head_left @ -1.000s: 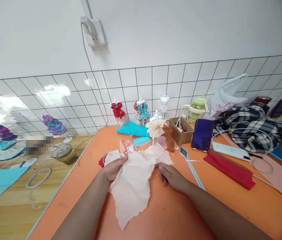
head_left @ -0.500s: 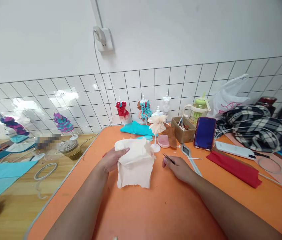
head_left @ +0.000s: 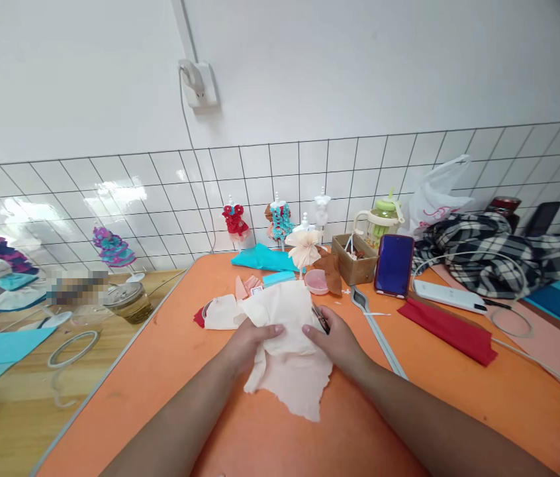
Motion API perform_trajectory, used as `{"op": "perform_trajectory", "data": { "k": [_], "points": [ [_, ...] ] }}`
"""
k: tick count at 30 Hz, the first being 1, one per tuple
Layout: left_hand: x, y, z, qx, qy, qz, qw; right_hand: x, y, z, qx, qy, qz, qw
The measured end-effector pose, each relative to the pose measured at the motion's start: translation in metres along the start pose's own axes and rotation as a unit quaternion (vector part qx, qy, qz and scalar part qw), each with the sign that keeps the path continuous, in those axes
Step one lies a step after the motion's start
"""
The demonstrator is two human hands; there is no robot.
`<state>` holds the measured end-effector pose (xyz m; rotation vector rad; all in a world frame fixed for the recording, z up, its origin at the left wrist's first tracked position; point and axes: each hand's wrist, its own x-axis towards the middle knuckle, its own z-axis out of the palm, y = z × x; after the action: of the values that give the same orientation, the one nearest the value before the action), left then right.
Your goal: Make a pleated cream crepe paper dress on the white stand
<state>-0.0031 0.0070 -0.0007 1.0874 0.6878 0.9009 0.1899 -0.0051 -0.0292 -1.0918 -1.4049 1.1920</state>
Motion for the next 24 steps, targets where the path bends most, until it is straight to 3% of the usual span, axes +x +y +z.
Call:
{"op": "perform_trajectory", "data": {
  "k": [3, 7, 10, 14, 18, 22, 24],
  "points": [
    [0.005, -0.009, 0.007, -0.059, 0.008, -0.006, 0.998, -0.001, 0.004, 0.003, -0.102, -0.030, -0.005, 0.994],
    [0.007, -0.006, 0.007, -0.020, 0.109, 0.037, 0.993, -0.005, -0.002, 0.000, -0.181, -0.074, -0.032, 0.980],
    [0.006, 0.001, -0.002, 0.016, 0.146, 0.051, 0.988, -0.007, -0.010, -0.011, -0.180, -0.090, -0.051, 0.978],
    [0.003, 0.005, -0.010, 0.037, 0.140, 0.005, 0.989, -0.006, -0.013, -0.022, -0.194, -0.140, -0.028, 0.971],
    [0.001, 0.002, 0.001, 0.054, 0.098, -0.009, 0.994, -0.009, -0.013, -0.022, -0.205, -0.116, 0.001, 0.972],
    [0.002, -0.006, 0.011, 0.095, 0.170, -0.017, 0.981, -0.014, -0.013, -0.018, -0.203, -0.125, 0.011, 0.971],
    [0.003, -0.008, 0.011, 0.117, 0.166, -0.009, 0.979, -0.014, -0.013, -0.017, -0.202, -0.128, 0.024, 0.971]
  ]
}}
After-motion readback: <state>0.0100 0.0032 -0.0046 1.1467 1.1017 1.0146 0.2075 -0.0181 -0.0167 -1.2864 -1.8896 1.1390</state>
